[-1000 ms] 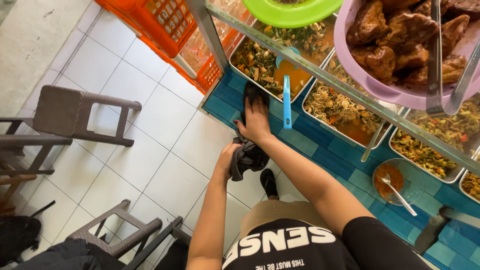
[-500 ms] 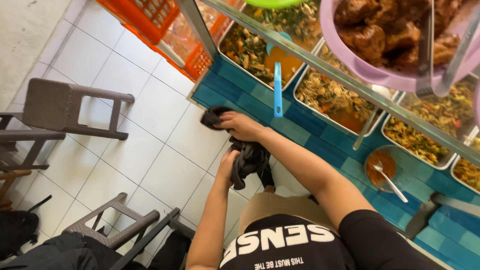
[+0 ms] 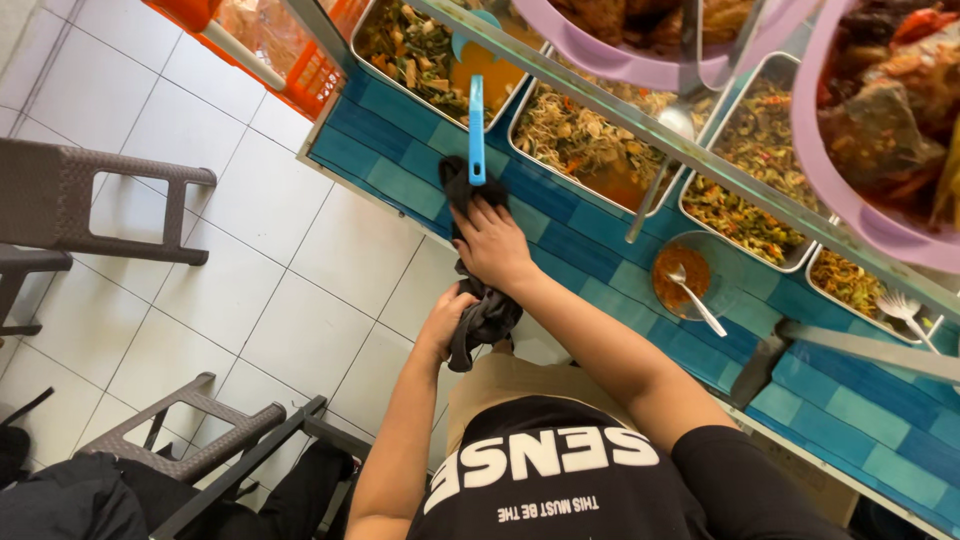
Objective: The person covers a rice container with a cloth, wipes several table surfaces with a cloth, organizes items in a food display case including a calculator, and folds a cloth by hand.
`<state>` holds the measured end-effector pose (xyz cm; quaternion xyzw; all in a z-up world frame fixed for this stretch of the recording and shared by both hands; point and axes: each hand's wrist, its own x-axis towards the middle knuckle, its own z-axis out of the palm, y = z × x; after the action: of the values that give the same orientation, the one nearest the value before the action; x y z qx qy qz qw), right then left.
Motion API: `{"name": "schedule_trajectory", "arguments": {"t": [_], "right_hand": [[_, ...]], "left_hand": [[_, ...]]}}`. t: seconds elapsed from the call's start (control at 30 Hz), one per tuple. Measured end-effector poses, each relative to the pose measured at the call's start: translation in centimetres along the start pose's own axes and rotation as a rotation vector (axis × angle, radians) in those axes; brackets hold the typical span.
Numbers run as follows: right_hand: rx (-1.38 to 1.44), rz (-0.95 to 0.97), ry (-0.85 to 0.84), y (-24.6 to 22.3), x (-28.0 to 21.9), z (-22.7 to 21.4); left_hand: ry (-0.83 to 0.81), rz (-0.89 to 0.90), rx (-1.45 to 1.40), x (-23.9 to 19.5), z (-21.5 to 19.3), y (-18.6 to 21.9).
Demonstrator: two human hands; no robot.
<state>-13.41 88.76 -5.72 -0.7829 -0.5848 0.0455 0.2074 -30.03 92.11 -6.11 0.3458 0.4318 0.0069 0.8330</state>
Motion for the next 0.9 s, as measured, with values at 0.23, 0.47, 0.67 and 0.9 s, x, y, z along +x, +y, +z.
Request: {"name": "schedule_trajectory", "arguments": {"t": [0.23, 0.47, 0.67, 0.9], "right_hand": [[-0.149, 0.177, 0.021, 3.7, -6.4, -2.9], [-0.208, 0.345, 0.066, 6.4, -11.5, -4.8], [-0.203, 0.382, 0.098, 7.2, -14.3, -6.6], [-0.163, 0.288, 0.115, 6.6, -18.3, -7.8]], "left_hand": [[-0.114, -0.03, 0.165, -0.3, 4.8, -2.7], [-0.168, -0.073, 0.44, -1.3, 9.1, -2.8], [-0.265, 0.042, 0.575, -0.9, 10.6, -4.7], [-0.383, -0.015, 0.76, -1.4, 11.2, -5.8]]}}
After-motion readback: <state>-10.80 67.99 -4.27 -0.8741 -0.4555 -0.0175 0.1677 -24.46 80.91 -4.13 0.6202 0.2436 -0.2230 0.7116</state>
